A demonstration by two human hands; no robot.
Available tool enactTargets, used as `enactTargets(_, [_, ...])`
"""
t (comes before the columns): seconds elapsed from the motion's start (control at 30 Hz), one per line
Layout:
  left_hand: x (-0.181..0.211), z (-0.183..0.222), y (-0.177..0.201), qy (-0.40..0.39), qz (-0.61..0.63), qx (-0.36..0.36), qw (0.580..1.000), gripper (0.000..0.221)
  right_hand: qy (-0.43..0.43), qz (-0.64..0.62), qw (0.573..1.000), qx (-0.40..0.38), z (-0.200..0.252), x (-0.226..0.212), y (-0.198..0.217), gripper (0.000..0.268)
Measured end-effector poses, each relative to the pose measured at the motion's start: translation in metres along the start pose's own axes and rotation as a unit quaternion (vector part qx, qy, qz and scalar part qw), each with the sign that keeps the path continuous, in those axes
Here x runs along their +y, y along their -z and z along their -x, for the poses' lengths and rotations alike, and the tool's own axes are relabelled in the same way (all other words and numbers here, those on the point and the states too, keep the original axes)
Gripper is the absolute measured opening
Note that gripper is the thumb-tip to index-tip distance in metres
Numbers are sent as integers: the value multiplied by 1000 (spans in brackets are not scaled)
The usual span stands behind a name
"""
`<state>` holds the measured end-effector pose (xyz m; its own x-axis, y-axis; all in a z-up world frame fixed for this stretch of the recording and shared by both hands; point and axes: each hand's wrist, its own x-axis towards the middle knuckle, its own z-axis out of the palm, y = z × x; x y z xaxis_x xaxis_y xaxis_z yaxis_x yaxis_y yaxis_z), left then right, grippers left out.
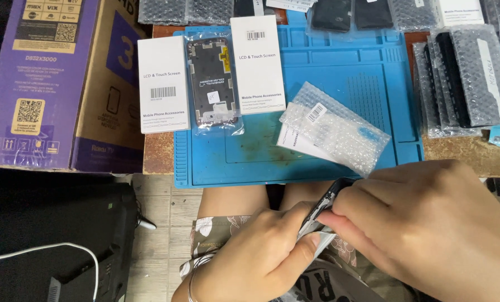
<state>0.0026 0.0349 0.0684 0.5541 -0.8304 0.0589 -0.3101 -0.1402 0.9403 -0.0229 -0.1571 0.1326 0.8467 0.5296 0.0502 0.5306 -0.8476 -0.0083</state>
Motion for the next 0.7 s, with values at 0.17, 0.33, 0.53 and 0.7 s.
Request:
enactTargets(0.17, [-5,0,1,10,1,-28,1000,28,47,13,999,23,-1,-3,-1,39])
enactTargets(0.33, [-8,-1,-1,3,22,-25,999,32,67,-5,998,2,-2,3,-7,38])
enactTargets(0.53, [-12,-2,1,-19,53,-16,998,29,50,-155,986,-42,-3,17,-8,19])
enactTargets(0.7, [-15,6,6,8,3,-14,1000,24,167,-222,961,-12,-5,13,14,15])
